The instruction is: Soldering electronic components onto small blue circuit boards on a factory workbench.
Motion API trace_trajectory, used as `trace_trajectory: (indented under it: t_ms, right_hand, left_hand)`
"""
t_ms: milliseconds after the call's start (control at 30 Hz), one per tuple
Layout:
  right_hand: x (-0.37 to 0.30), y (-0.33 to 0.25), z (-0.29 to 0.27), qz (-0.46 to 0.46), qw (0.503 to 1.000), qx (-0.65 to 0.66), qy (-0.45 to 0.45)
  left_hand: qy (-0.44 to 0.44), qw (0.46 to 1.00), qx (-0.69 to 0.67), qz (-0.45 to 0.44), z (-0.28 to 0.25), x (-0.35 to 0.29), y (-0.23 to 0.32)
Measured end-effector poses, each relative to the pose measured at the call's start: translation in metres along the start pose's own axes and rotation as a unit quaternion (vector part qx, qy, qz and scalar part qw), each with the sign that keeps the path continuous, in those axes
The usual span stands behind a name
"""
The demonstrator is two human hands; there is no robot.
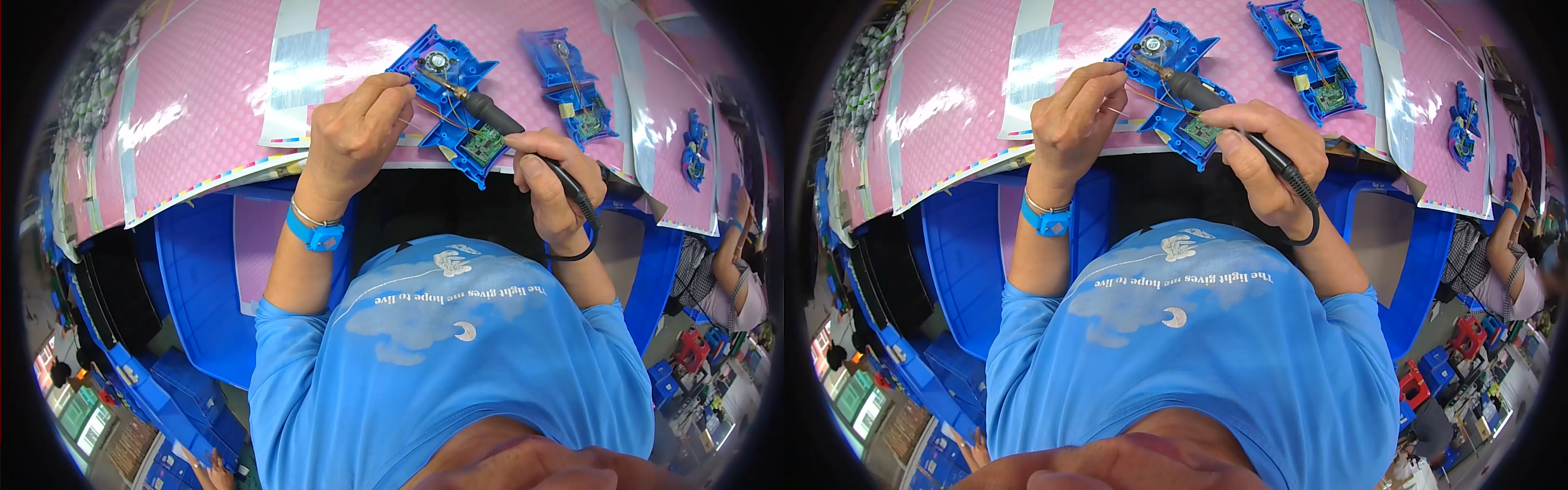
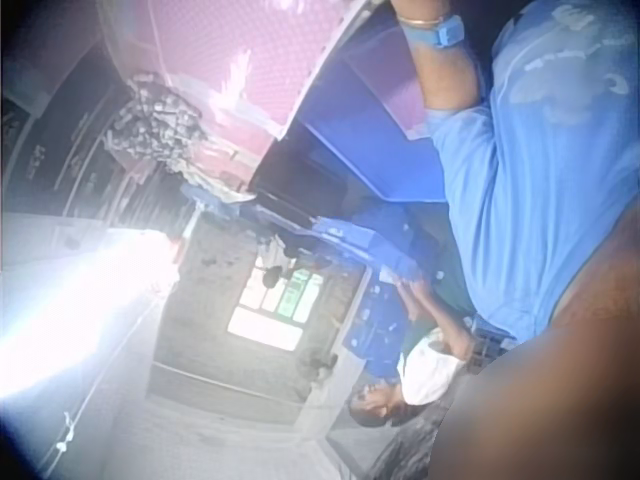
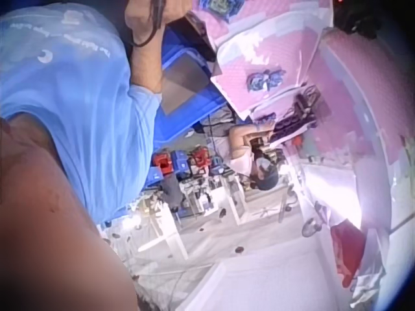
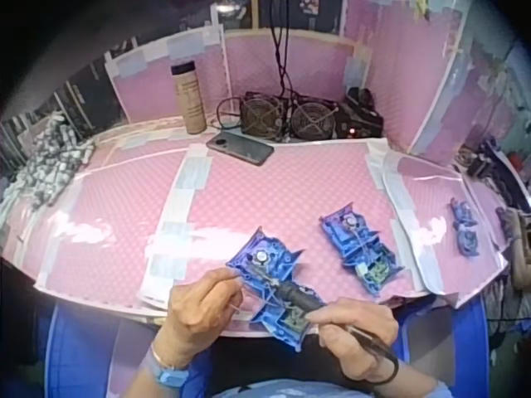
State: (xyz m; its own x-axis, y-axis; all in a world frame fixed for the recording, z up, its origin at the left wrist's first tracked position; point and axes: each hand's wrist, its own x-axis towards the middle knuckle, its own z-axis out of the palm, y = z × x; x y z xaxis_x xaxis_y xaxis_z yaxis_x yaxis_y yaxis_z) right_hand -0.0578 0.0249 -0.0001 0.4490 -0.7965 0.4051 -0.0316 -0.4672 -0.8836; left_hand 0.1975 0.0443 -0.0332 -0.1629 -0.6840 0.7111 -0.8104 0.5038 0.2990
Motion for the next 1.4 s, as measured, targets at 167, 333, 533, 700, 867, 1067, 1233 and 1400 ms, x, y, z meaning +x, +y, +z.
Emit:
trace_trajectory:
  t_ms: [167,333,533,700,867,1067,1233,1400]
  right_hand:
    - [0.0003,-0.0006,0.0026,0.013,1.000,0.000,-0.001]
    - [0.0002,-0.0003,0.0003,-0.008,1.000,0.009,0.007]
    - [-0.0002,-0.0013,0.0020,0.020,1.000,0.005,0.000]
    - [0.0000,-0.0002,0.0040,0.014,1.000,-0.002,-0.007]
    - [0.0000,0.0005,0.0001,-0.015,1.000,0.016,0.000]
    - [-0.0009,0.0025,0.0027,0.002,1.000,-0.005,-0.010]
    - [-0.0011,0.0013,0.0022,0.009,1.000,0.005,-0.007]
    - [-0.0011,0.0005,0.0014,-0.014,1.000,0.013,0.018]
  left_hand:
    - [-0.008,1.000,-0.011,-0.009,0.0014,0.0003,-0.0014]
    - [-0.025,0.999,-0.015,-0.017,0.0004,0.0010,-0.0008]
    - [-0.029,0.999,-0.013,-0.021,-0.0004,-0.0006,-0.0017]
    - [-0.027,0.999,-0.018,-0.021,-0.0008,-0.0002,-0.0019]
    - [-0.028,0.999,-0.014,-0.027,0.0001,-0.0009,-0.0019]
    - [-0.024,0.999,-0.014,-0.028,0.0007,-0.0007,-0.0018]
    - [-0.025,0.999,-0.015,-0.028,-0.0002,0.0003,-0.0015]
    - [-0.025,0.999,-0.014,-0.030,0.0004,-0.0004,-0.0021]
